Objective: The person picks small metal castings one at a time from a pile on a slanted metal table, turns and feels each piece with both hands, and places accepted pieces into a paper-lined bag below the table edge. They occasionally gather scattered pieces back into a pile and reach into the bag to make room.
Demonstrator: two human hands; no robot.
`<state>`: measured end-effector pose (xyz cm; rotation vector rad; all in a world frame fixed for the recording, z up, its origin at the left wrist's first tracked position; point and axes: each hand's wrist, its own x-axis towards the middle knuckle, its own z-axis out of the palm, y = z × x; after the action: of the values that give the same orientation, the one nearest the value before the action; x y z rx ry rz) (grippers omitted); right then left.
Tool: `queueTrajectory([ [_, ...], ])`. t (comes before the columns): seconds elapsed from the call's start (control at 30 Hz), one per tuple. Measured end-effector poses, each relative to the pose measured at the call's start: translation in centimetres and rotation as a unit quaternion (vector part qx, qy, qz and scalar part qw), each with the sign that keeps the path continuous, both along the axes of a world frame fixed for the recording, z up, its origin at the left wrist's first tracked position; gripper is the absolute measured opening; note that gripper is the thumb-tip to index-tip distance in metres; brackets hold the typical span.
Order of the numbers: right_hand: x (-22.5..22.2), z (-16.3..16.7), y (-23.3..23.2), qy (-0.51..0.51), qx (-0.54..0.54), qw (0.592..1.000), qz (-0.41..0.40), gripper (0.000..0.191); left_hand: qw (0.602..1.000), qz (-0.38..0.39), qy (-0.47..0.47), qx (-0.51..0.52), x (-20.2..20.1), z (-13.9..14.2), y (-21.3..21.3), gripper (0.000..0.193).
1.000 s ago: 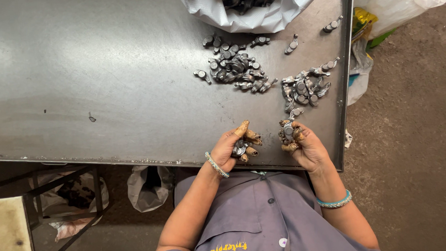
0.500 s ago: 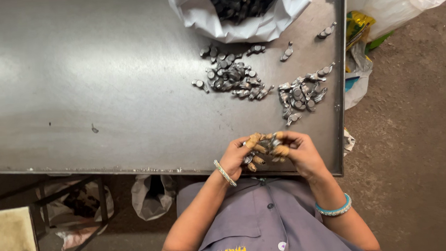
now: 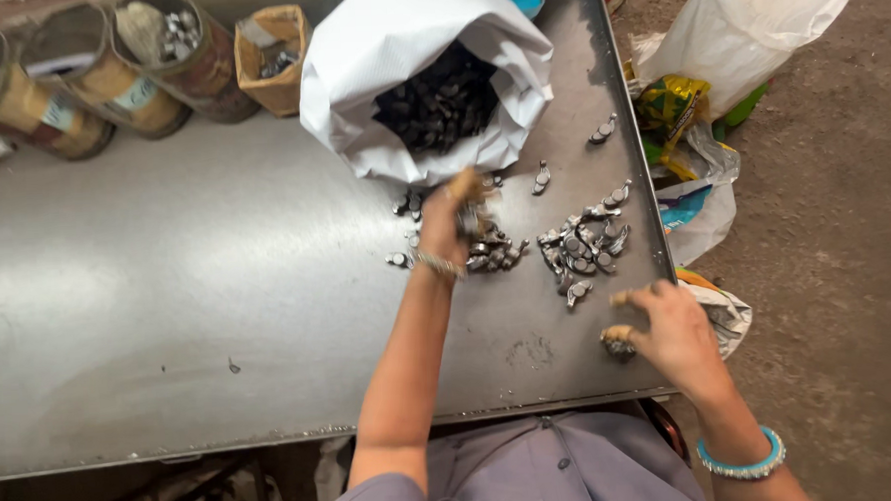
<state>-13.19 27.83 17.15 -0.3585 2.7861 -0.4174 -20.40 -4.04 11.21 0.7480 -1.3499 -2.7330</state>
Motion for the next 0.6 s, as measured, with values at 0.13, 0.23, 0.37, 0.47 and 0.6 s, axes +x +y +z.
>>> queueTrajectory([
  [0.13, -3.4, -0.2, -1.4, 0.096, -0.115, 0.988, 0.037, 0.098, 0.914, 0.139, 0.203, 0.322, -6.2, 2.6, -3.2, 0.054],
  [0.23, -6.5, -1.0, -2.6, 0.072, -0.068, 0.993, 0.060, 0.125, 0.960, 0.139, 0.202, 0.138, -7.1, 1.9, -0.7, 0.055],
  [0.37, -9.1, -2.1, -3.2, 0.026, -0.050, 0.998, 0.043, 0.134, 0.870, -0.128, 0.262, -0.398, -2.9, -1.0, 4.0, 0.071],
  [0.47, -10.3, -2.7, -3.4, 0.031, -0.054, 0.996, 0.068, 0.128, 0.743, -0.278, 0.192, -0.578, -0.9, -1.5, 6.1, 0.092],
  [0.6, -10.1, -3.6, -4.4, 0.055, -0.080, 0.984, 0.149, 0.120, 0.651, -0.358, 0.114, -0.660, 0.1, -1.0, 8.1, 0.092],
])
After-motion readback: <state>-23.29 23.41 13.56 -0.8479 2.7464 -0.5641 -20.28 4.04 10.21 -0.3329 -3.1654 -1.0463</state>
